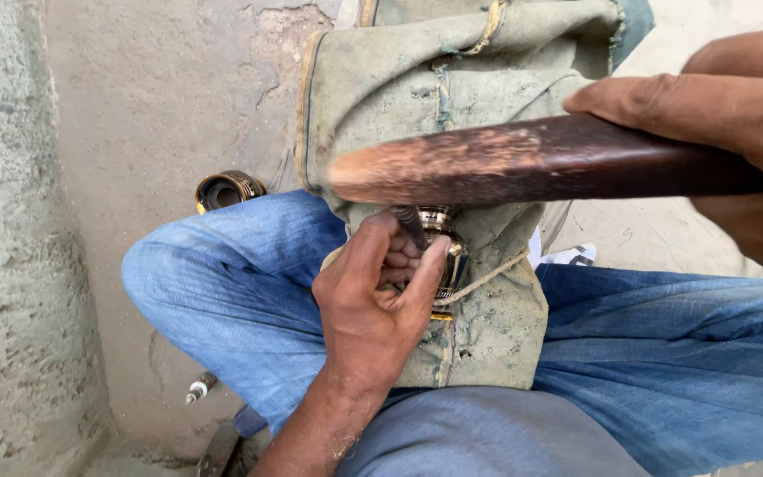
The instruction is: The person sits cross-legged and repeatedly hammers a small metal object using a wooden mallet and a metal punch. They hold the object steady with their left hand and strike the punch with their right hand throughout the clip.
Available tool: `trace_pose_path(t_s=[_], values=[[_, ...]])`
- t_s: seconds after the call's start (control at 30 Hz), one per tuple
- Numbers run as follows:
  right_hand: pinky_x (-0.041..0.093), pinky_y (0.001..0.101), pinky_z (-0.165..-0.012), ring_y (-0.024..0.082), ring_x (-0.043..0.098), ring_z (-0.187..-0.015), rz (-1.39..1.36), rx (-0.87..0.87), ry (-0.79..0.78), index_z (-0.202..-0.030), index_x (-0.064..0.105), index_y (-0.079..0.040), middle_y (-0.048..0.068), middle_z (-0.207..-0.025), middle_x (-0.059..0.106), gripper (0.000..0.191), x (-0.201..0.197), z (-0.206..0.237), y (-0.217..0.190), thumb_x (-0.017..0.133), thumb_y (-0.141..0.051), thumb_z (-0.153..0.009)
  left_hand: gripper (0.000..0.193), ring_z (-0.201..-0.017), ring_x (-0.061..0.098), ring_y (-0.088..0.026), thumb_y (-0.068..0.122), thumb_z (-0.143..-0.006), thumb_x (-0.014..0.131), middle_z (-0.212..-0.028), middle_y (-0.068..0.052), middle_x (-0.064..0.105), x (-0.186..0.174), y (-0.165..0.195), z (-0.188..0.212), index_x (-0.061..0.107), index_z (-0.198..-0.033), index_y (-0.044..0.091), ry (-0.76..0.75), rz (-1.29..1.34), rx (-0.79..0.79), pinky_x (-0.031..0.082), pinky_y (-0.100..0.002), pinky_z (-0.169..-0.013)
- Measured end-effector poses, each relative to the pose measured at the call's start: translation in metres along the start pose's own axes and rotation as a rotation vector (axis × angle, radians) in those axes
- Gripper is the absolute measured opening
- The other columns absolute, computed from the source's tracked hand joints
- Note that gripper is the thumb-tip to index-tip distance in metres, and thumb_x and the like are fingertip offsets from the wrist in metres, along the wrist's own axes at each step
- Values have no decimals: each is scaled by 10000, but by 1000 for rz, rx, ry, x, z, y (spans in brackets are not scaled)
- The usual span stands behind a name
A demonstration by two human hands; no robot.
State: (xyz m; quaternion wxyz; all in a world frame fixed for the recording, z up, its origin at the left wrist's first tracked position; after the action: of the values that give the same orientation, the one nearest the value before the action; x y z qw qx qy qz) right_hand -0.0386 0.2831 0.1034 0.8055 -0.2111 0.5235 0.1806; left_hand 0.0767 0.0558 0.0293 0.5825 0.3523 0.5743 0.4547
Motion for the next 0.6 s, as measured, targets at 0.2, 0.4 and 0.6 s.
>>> trace_pose_path(t_s=[0.2,0.4,0.6], values=[[614,349,-818,193,752,-822,-202,41,30,-1392,666,-128,105,-993,770,657,30,21,33,780,13,-760,363,-768,741,-144,101,-894,832,-946,-110,713,1,10,-11,648,-1187,-9,-122,-52,83,619,-261,-647],[631,353,-802,232,758,-904,-457,231,93,-1376,635,-46,160,-1072,747,694,79,55,47,833,-58,-710,371,-767,746,-223,110,-886,818,-948,-139,725,4,21,-26,673,-1211,9,-289,-102,158,603,-330,-635],[671,371,-718,253,718,-757,-576,600,-43,-1163,642,-10,162,-891,701,448,113,106,55,880,-85,-790,355,-839,741,-327,128,-858,804,-997,-147,733,13,29,-40,684,-1182,48,-446,-154,194,580,-431,-710]])
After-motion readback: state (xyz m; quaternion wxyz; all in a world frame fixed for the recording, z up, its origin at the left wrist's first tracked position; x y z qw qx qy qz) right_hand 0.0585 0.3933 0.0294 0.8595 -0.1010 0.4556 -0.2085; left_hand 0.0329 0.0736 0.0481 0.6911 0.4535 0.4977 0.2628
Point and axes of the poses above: each hand's wrist, its own z-axis away from the middle knuckle, its own x-axis out of the palm, y = z × x, the point moved 5 cm from there along -z, towards the middle knuckle
